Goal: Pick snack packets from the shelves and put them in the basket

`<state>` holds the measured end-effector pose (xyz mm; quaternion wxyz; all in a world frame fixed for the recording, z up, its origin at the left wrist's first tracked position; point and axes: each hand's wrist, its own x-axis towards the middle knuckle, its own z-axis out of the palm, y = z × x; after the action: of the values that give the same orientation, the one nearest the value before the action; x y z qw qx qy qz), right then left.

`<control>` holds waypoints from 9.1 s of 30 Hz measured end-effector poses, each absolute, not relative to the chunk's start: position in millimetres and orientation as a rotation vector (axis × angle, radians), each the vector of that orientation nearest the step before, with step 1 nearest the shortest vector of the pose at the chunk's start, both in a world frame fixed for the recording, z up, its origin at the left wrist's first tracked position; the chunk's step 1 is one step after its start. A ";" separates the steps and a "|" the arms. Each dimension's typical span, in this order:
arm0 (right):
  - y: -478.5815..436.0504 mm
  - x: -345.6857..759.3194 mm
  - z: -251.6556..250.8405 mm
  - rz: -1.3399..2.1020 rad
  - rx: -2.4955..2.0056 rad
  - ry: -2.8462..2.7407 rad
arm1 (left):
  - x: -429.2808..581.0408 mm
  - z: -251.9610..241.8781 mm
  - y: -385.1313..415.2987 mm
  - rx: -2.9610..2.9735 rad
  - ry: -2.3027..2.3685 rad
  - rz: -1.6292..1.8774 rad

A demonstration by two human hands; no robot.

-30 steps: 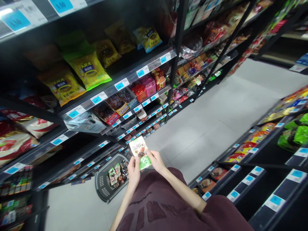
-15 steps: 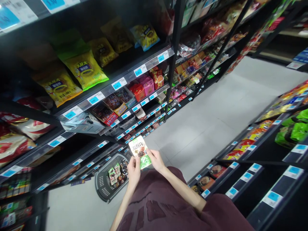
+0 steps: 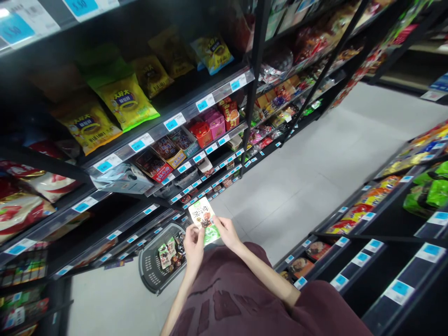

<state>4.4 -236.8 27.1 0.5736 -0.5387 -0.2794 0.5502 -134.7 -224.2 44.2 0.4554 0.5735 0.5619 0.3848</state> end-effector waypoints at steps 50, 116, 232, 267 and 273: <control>-233.8 3.2 58.2 0.897 -1.292 -1.417 | -134.8 52.3 -214.7 1.269 1.201 0.957; -228.2 7.5 28.5 1.323 -1.137 -0.218 | -132.9 43.2 -222.8 0.972 1.155 0.859; -229.6 7.7 30.7 1.506 -1.045 -0.323 | -136.0 59.7 -225.4 2.141 1.298 0.818; -219.1 13.2 21.3 1.391 -1.084 -0.386 | -133.4 35.0 -217.0 0.845 1.154 0.972; -218.0 11.3 22.8 1.405 -1.094 -0.374 | -133.9 33.3 -217.1 0.985 1.236 0.990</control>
<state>11.3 -218.0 22.8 0.6140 -0.4747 -0.1621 0.6095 -133.9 -217.1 33.3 0.5960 0.4241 0.5321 0.4264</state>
